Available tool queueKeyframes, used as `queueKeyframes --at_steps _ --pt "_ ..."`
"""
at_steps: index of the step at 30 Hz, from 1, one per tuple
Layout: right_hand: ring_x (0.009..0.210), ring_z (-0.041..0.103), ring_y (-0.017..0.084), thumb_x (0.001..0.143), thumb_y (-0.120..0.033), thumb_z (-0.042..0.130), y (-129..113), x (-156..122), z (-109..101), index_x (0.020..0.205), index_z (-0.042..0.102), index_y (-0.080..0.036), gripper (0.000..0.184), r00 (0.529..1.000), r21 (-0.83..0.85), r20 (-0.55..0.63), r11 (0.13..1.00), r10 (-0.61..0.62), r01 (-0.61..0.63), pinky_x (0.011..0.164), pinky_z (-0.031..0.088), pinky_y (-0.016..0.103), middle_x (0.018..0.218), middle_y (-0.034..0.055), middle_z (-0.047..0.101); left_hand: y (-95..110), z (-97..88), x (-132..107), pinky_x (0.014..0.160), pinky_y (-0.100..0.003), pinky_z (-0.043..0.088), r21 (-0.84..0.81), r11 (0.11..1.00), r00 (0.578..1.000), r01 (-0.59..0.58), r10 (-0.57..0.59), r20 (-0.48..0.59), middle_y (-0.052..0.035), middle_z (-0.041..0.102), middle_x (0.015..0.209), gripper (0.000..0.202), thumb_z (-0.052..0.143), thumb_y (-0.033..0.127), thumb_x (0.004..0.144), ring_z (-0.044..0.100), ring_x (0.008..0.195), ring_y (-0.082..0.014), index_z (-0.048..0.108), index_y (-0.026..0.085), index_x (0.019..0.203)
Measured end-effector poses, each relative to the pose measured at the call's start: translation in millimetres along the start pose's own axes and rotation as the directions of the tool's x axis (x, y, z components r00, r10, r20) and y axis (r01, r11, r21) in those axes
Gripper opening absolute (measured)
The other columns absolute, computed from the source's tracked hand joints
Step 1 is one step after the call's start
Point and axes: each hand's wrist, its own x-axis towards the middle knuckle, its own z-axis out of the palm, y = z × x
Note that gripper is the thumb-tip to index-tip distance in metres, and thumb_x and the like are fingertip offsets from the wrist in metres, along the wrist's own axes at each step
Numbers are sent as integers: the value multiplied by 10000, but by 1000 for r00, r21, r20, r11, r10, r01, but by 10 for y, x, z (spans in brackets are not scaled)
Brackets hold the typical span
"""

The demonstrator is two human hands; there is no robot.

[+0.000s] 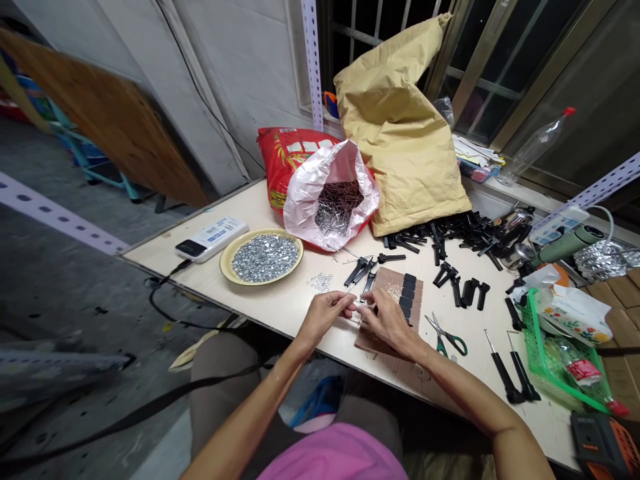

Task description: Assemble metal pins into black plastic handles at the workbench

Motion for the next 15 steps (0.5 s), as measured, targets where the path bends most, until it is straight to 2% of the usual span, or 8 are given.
queueKeyframes --at_steps 5,8,10,12,15 --pt "726 579 152 943 -220 422 -2 -58 -42 925 598 -179 182 998 -134 -10 989 -60 58 630 445 245 851 49 593 -18 30 -7 613 -271 517 1 999 999 32 -32 22 -42 684 627 367 670 474 629 593 537 -128 710 128 747" --pt "725 576 146 943 -228 432 148 -147 -155 917 624 -192 197 998 -186 -21 981 -66 61 649 450 238 834 40 583 -97 87 -1 685 -308 536 57 998 999 -19 17 28 -56 709 744 413 662 464 646 631 635 -154 712 132 887" --pt "746 577 142 929 -222 460 353 -219 -273 923 633 -199 175 998 -196 -61 980 -22 9 657 451 231 853 36 573 -180 147 -5 734 -332 541 132 984 993 -118 118 12 -62 714 861 463 652 444 672 653 749 -179 678 153 1032" --pt "749 574 141 914 -203 478 613 -270 -396 920 636 -200 158 990 -217 -123 972 62 -88 652 447 230 846 28 561 -289 230 -24 796 -361 537 243 937 968 -251 250 33 -73 706 963 457 607 427 736 654 872 -205 640 179 1118" --pt "742 565 145 905 -164 477 991 -252 -527 896 633 -187 158 976 -254 -168 950 141 -181 662 445 240 800 17 550 -499 398 -70 939 -418 479 428 767 876 -479 449 175 -97 673 1123 377 493 385 850 586 1103 -241 621 200 1152"
